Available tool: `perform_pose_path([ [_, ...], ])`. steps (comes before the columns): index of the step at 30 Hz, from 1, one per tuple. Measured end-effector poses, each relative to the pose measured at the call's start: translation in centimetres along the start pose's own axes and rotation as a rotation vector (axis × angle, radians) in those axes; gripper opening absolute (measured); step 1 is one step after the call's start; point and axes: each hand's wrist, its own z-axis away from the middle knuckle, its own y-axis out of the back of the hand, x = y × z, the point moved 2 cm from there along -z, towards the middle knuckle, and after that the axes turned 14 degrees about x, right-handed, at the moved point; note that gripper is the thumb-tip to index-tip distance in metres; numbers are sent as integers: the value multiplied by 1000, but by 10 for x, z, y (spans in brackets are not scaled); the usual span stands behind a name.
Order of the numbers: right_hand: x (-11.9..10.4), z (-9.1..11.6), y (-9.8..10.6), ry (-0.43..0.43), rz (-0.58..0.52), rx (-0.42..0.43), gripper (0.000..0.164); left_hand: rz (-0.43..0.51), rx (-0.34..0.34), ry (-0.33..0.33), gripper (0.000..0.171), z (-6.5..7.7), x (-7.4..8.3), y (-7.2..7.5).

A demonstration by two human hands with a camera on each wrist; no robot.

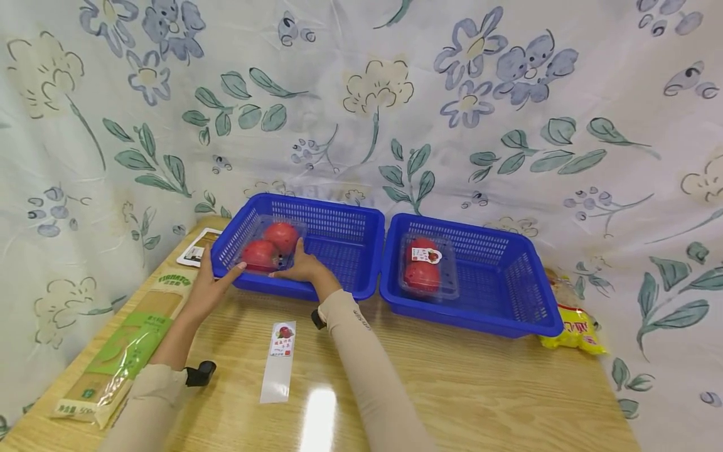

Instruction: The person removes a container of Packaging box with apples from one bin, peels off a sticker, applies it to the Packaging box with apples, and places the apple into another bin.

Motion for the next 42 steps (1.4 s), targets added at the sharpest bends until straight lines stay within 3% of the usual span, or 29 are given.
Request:
perform_pose_path([
  [8,-8,-6,-8,-46,0,24,118,76,-21,50,105,1,1,-2],
  [18,-12,-12,-11,-62,-194,98,124,79,-18,48,105,0,3,-3],
  [27,-13,-14,-13,-53,-320,93,124,141,-64,91,100,18,39,8],
  [31,-14,-13,-12,-40,-360,85,123,151,-70,89,101,15,34,7],
  [35,-16,-14,-13,-48,-397,82,123,176,-71,79,102,8,19,3],
  [42,-17,-16,-12,-132,-527,49,123,160,-59,34,103,1,0,-2],
])
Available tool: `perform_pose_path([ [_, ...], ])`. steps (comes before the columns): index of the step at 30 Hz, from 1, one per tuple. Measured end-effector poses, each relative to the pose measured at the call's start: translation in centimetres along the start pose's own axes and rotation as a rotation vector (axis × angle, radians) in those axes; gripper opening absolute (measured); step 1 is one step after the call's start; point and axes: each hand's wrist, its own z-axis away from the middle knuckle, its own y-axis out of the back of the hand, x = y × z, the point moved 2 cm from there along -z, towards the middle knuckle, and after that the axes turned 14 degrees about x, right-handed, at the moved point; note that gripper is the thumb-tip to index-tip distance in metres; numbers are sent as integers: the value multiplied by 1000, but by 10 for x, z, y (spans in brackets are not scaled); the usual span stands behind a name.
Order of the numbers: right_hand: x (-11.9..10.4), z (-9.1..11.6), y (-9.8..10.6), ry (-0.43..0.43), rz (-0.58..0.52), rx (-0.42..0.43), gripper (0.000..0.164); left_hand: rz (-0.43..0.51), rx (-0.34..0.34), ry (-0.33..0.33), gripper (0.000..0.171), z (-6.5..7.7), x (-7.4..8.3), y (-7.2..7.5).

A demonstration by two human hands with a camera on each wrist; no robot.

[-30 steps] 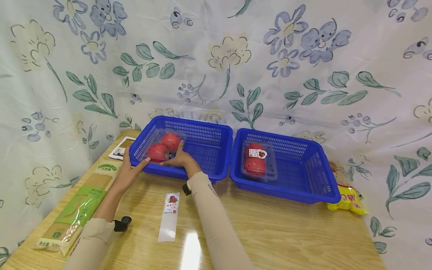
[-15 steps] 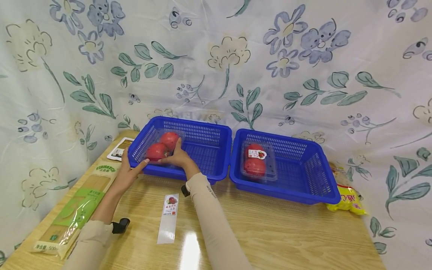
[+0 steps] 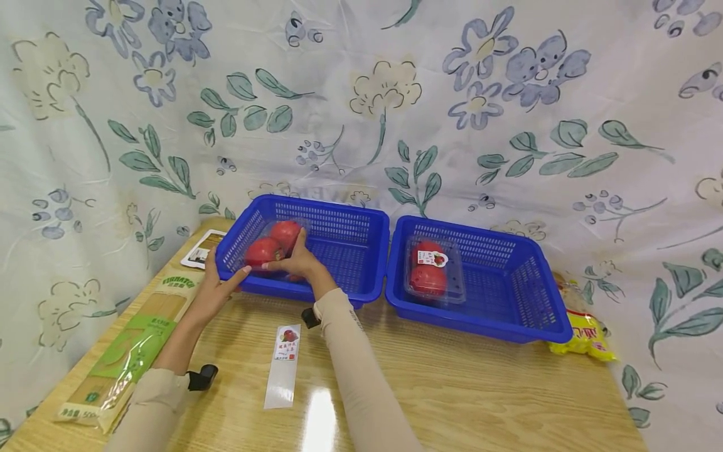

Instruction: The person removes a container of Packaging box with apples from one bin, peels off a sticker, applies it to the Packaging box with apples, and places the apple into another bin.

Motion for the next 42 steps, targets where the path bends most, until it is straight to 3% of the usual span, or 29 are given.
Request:
perform_pose_path([
  [14,-1,-2,28,-101,-217,-21,110,-117,-22,3,106,-1,6,-5],
  [20,-3,3,50,-150,-296,-60,105,-151,-35,11,106,1,10,-5],
  [25,-8,13,80,-120,-351,-145,99,-193,-47,3,105,0,11,-4],
  [31,-10,26,115,-17,-396,-309,93,-234,-34,6,105,-2,11,0],
  [34,-8,32,131,32,-385,-385,90,-303,11,13,104,0,12,3],
  [36,-6,36,140,53,-371,-423,88,-377,80,26,101,2,14,5],
  [39,-2,41,152,68,-373,-472,83,-452,260,26,94,6,20,9],
  [42,1,44,160,72,-396,-533,82,-398,477,-40,82,11,28,12],
])
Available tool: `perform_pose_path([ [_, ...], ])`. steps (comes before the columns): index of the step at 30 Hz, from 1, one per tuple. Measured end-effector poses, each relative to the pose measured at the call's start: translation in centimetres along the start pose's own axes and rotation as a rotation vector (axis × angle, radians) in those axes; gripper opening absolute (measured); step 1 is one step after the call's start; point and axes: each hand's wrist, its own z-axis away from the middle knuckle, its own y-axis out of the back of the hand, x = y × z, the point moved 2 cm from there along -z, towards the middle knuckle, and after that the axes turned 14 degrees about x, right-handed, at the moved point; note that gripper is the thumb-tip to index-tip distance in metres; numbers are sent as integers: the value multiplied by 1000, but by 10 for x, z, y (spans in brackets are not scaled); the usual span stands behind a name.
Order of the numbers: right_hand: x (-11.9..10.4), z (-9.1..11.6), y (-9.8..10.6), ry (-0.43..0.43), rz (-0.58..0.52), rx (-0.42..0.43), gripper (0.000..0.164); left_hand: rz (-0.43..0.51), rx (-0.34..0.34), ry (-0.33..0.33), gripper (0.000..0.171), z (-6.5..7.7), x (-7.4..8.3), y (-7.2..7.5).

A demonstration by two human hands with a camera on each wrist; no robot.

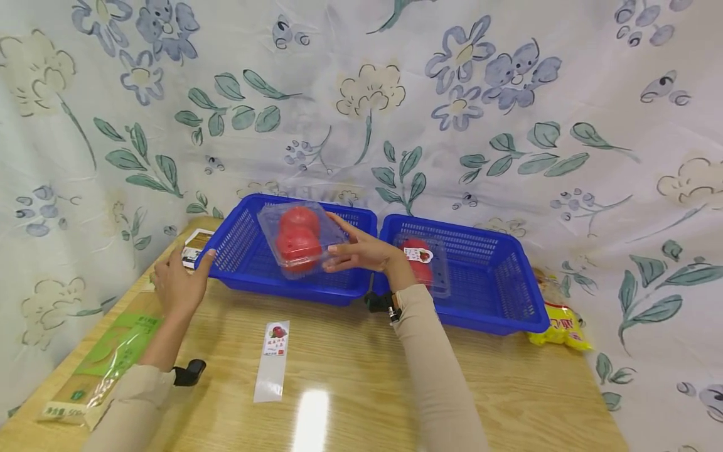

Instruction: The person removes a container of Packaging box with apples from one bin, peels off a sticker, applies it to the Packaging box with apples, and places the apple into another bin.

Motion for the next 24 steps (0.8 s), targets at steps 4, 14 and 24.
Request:
perform_pose_path([
  [4,0,11,6,5,23,-84,95,174,97,-106,66,2,17,7],
  [14,8,43,10,105,155,-351,99,367,-565,-363,81,26,64,11],
  [24,19,57,13,187,238,-418,97,297,-918,-363,96,54,69,8],
])
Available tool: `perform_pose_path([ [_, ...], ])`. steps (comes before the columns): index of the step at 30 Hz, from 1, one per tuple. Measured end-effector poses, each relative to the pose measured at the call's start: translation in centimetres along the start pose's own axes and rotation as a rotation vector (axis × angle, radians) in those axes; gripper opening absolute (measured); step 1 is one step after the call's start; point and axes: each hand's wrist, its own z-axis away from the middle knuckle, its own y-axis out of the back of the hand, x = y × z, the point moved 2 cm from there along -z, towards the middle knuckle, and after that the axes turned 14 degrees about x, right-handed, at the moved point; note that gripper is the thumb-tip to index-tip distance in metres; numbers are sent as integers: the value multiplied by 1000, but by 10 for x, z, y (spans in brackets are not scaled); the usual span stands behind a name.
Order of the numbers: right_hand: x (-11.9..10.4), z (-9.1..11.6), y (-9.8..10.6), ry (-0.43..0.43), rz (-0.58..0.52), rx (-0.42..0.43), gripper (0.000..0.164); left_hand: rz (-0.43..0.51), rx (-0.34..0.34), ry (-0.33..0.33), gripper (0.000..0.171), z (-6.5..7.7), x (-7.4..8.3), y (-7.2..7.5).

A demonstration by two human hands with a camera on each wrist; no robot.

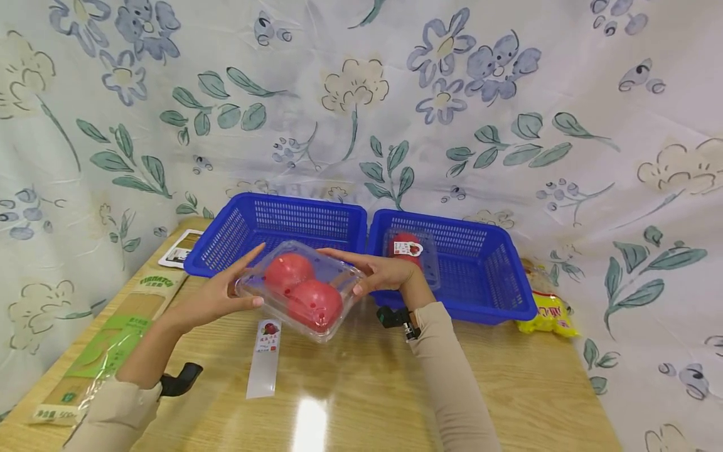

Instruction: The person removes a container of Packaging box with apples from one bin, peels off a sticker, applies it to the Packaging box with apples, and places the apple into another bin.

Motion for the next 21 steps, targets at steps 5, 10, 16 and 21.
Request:
perform_pose_path([
  [5,-1,4,-3,28,22,-50,95,121,-113,27,100,5,-2,-11],
  [10,-4,6,-7,15,-2,-80,90,213,-168,77,102,10,-3,-18],
  [16,-6,15,-6,-23,-42,-16,89,266,-126,118,103,15,2,-25],
  [21,-9,24,-7,-46,-128,64,85,284,-60,122,104,14,4,-29],
])
